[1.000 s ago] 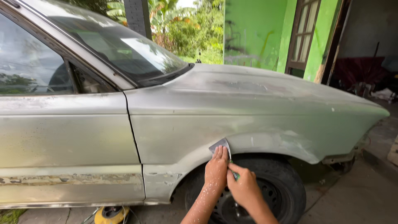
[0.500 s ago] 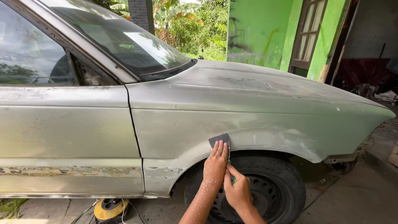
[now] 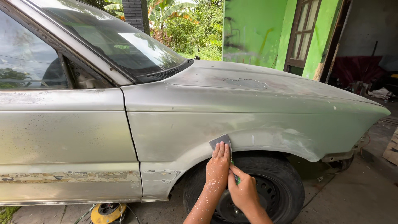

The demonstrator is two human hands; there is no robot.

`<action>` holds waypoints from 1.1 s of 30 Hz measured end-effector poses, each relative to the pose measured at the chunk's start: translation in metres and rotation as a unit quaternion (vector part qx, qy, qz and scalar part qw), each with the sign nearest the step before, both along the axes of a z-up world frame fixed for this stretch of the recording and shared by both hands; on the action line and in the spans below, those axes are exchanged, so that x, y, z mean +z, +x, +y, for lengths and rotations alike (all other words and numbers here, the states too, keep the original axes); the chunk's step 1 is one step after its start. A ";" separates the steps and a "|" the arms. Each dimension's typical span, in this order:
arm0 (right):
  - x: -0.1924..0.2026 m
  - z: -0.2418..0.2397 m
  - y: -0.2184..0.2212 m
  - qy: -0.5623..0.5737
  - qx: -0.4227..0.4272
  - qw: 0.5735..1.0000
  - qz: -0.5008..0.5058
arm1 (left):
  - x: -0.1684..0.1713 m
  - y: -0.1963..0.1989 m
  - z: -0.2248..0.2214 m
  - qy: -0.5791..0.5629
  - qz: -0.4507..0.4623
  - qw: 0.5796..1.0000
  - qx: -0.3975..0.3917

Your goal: The person uses a hand scraper to remove paint and surface material from the front fender of a silver car. The scraping is performed repeatedly over the same area above the front wheel, with the person occasionally pausing to wipe the surface with their hand.

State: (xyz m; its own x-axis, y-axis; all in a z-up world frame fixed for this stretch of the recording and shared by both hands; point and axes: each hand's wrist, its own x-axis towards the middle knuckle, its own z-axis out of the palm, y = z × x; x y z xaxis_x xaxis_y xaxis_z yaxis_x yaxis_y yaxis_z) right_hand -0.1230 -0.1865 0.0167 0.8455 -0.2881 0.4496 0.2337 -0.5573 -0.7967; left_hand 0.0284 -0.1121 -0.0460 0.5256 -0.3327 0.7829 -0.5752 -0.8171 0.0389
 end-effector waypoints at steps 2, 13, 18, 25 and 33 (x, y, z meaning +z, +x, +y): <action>-0.017 -0.001 0.012 0.005 0.003 0.999 -0.034 | -0.004 0.005 -0.001 0.016 -0.015 1.000 0.018; -0.030 0.002 0.013 0.031 -0.001 0.998 -0.051 | 0.002 -0.004 0.004 0.023 -0.040 0.999 -0.007; -0.033 0.000 0.023 0.029 -0.001 0.997 -0.074 | 0.002 0.005 0.004 0.046 -0.082 0.995 0.036; -0.046 -0.003 0.008 0.069 0.002 0.997 -0.027 | -0.006 -0.016 0.001 0.035 -0.071 0.997 -0.004; -0.036 -0.002 0.023 0.010 0.003 0.995 -0.100 | 0.006 -0.001 0.003 0.012 -0.081 0.997 0.015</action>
State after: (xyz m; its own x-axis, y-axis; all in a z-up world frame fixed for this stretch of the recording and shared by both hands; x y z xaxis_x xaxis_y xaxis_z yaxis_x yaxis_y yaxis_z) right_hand -0.1004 -0.1885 -0.0191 0.7414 -0.2942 0.6032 0.3911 -0.5409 -0.7446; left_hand 0.0271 -0.1090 -0.0397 0.4027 -0.3375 0.8508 -0.5472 -0.8339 -0.0718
